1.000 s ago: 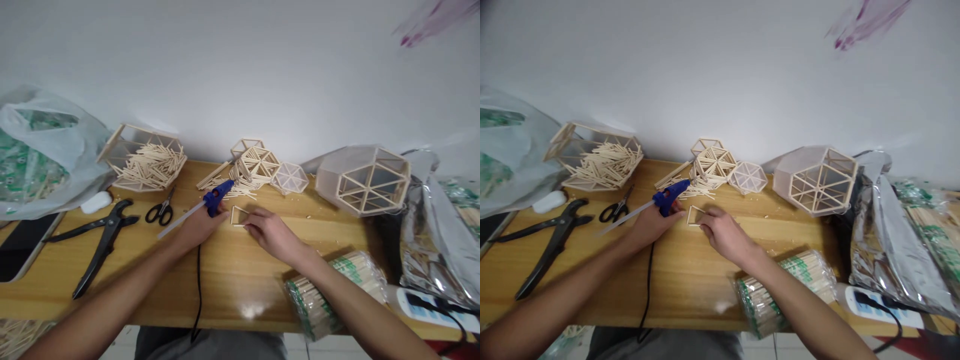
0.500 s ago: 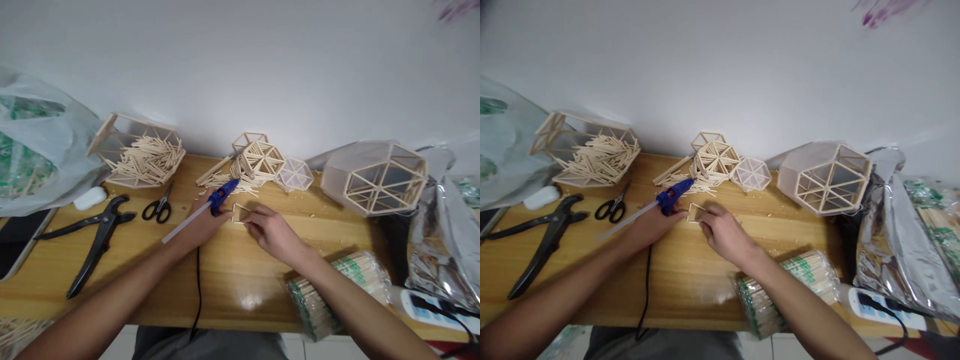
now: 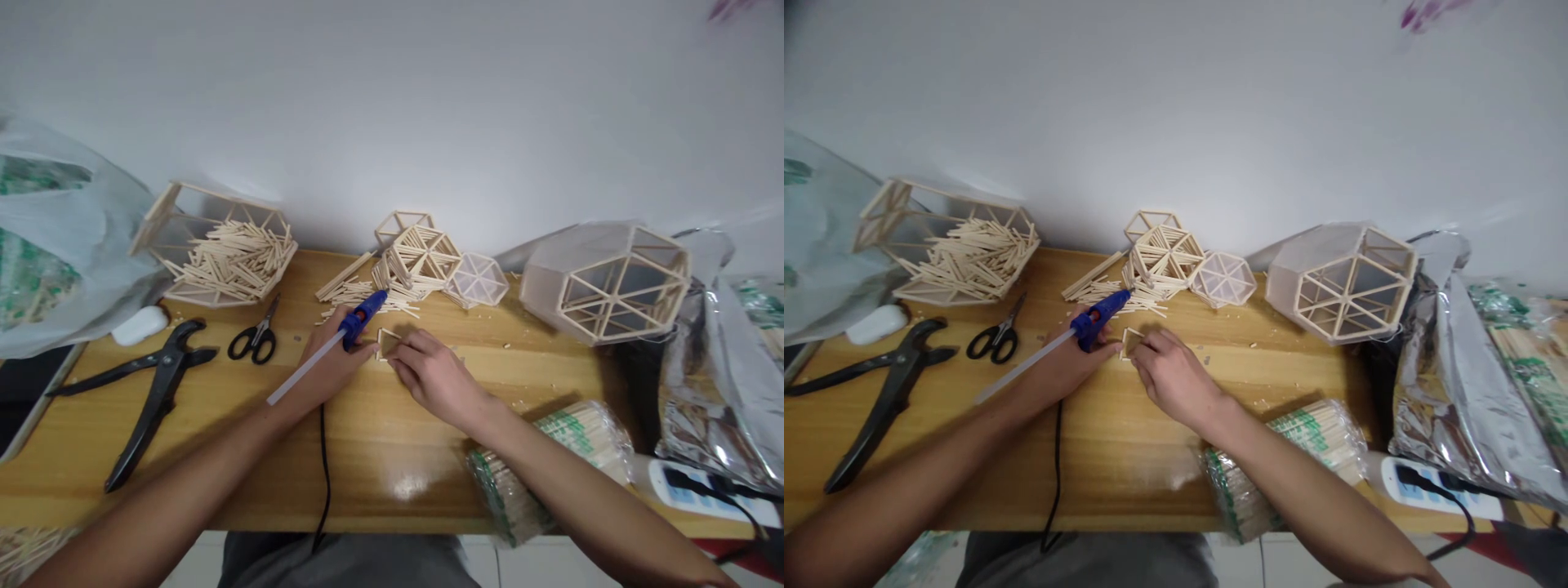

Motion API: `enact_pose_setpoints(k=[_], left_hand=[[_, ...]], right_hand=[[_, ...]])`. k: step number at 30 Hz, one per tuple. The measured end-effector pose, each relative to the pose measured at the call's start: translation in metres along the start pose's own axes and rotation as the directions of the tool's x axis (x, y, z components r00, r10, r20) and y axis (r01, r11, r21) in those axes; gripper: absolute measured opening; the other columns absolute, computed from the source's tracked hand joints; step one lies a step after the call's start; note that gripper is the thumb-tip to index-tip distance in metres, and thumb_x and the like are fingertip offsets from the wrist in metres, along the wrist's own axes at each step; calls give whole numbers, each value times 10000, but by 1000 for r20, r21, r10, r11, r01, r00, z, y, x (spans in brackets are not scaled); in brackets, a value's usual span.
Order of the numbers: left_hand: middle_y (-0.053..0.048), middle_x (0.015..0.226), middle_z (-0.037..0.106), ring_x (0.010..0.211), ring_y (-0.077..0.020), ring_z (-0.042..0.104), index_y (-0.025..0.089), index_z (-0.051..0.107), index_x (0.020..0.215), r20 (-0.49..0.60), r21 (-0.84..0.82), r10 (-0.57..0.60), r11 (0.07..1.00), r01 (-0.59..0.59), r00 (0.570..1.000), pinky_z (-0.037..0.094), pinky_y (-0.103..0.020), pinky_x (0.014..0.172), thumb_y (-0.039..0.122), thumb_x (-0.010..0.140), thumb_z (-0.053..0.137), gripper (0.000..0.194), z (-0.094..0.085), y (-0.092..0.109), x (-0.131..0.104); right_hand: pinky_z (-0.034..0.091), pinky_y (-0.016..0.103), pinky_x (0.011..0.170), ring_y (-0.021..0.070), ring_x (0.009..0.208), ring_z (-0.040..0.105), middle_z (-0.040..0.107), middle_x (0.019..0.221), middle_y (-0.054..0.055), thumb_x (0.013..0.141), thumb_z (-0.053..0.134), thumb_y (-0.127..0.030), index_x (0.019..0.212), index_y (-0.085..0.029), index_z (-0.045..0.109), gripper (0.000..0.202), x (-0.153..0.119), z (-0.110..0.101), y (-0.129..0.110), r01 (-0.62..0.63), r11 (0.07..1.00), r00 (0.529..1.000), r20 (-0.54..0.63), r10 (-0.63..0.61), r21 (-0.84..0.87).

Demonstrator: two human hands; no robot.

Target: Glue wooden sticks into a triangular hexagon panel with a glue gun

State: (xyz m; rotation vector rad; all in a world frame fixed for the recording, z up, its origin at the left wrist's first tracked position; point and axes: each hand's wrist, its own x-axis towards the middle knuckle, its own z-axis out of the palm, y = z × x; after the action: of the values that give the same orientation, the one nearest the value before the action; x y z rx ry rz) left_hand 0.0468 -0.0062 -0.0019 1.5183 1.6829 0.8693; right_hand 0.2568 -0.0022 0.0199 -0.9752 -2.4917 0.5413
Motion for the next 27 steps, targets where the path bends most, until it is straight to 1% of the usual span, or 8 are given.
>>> enact_pose_setpoints(k=[5,7,13,16,20,24,27], left_hand=[[14,848,741,783,-212,724,253,573,965,-28,42,54,998,-53,998,522,-321,716,347,766,789,308,2,-6,0],[15,857,743,782,-211,726,258,569,968,-22,55,63,997,-62,998,521,-323,717,354,769,789,311,2,-7,0],[32,851,742,777,-206,726,262,558,970,-2,41,42,998,-42,999,523,-314,715,351,771,798,324,0,-3,0],[38,841,731,768,-193,711,260,565,977,-1,56,43,998,-43,999,518,-306,721,338,792,782,296,-1,-1,-1],[41,810,718,739,-195,702,263,569,962,-14,70,44,997,-43,999,508,-304,687,360,774,797,311,-1,-2,-1],[32,850,736,777,-201,720,268,572,976,-15,48,26,999,-25,1000,517,-309,705,370,768,797,323,1,-4,-1],[36,838,730,768,-197,714,267,573,975,-17,60,23,998,-22,1000,513,-308,701,375,768,794,321,1,-5,-1]], right_hand=[[548,371,841,246,935,614,655,948,102,1008,543,-77,954,-174,665,165,0,3,2,18,1000,1000,-9,-18,10],[544,370,851,247,953,614,658,957,102,999,539,-58,955,-177,660,176,0,3,2,22,1000,1000,-6,-22,20],[542,372,848,242,937,592,662,980,106,980,516,-21,953,-178,659,214,0,3,3,29,999,1000,7,-29,23],[544,376,852,244,944,588,664,984,108,973,514,-14,951,-178,663,223,0,2,3,34,999,999,15,-35,21],[545,374,862,243,970,594,667,1002,106,967,516,-7,955,-184,665,231,1,0,3,40,999,999,17,-41,36],[541,371,862,238,954,593,665,986,97,965,517,-3,934,-193,664,242,1,0,3,34,999,999,17,-34,41],[538,364,855,234,935,591,663,964,96,964,524,-3,922,-185,669,236,2,0,2,33,998,999,15,-34,45]])
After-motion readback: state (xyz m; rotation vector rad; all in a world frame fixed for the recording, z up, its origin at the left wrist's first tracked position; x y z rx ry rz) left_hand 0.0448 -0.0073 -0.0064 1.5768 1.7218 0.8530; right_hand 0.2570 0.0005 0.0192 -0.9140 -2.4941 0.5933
